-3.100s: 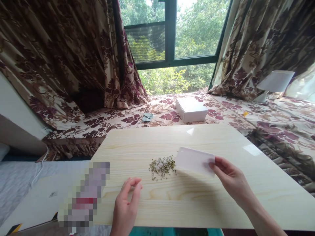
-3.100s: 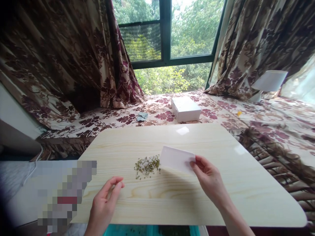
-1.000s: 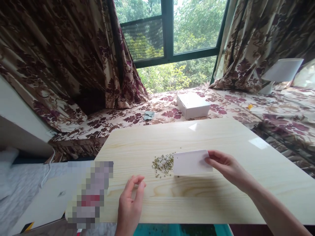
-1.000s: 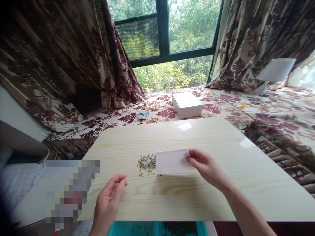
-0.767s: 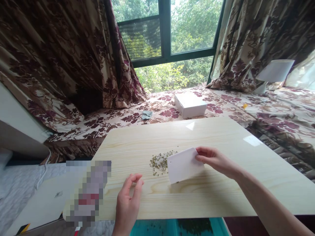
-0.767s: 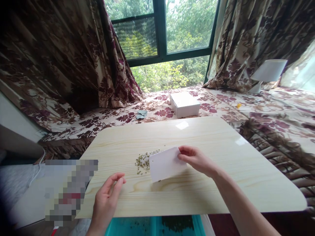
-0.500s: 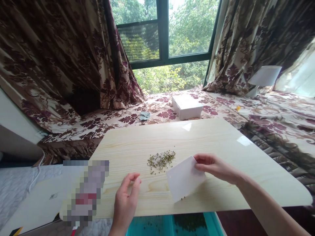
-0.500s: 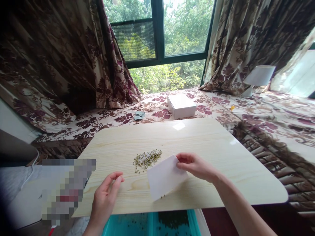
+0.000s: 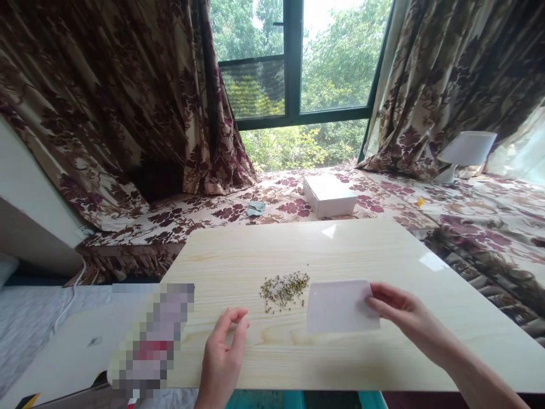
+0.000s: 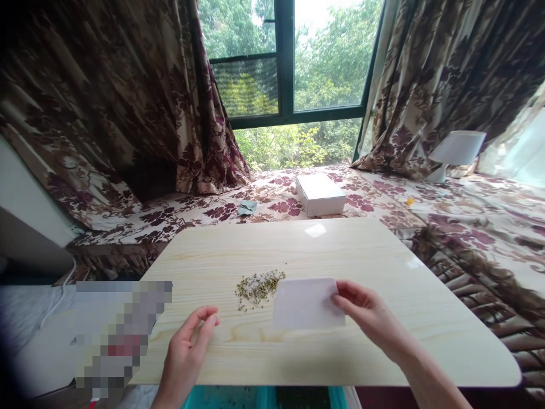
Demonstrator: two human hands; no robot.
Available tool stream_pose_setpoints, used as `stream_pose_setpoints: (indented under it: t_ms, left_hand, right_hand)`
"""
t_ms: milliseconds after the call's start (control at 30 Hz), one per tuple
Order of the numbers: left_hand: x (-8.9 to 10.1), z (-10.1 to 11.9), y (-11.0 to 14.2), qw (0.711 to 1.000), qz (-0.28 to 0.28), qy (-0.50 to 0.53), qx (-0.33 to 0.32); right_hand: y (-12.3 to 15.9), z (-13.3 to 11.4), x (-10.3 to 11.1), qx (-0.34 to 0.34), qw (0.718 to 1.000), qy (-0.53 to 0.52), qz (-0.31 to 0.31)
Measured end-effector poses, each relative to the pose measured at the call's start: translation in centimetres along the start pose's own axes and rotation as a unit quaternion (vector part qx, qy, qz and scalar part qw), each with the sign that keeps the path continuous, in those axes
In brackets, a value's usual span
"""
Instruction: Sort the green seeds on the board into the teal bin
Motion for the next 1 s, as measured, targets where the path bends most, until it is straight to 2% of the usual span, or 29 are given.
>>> stream_pose_setpoints:
  t_ms: [67,167,433,733,1000]
  left_hand:
    - [0.0,-0.3,-0.1,1.000,0.001,-0.001,0.002]
    - [0.1,-0.8,-0.3,1.000,0.002,-0.009,0.007]
    - [0.2,-1.4,-0.4,1.000,-0.001,-0.011,0.014]
    - [0.1,-1.0,-0.1,1.000,0.006,0.001,0.020]
    - [0.1,-1.1,-0.1,1.000,0.011,-0.005,0.023]
  right_hand:
    - [-1.1,0.3,0.4,0.007,0.998,-0.014,0.058]
    - [-2.5,0.8,0.4,0.003,0.996,-0.022,0.082]
    - [-3.6,1.6,-0.3,-0.005,0.998,-0.028,0.062]
    - [-3.3,1.0,-0.7,-0.005,1.000,-0.023,0.020]
    - [-3.5,0.6,-1.4,0.005,0.999,-0.033,0.037]
Point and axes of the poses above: each hand's wrist, its own y-axis away from the middle knuckle, its own x-axis out of the back of the hand, z = x × y, the point moved 3 cm from there along -y, towards the middle knuckle, and after that the axes turned 5 degrees about x, right-handed, at the moved point
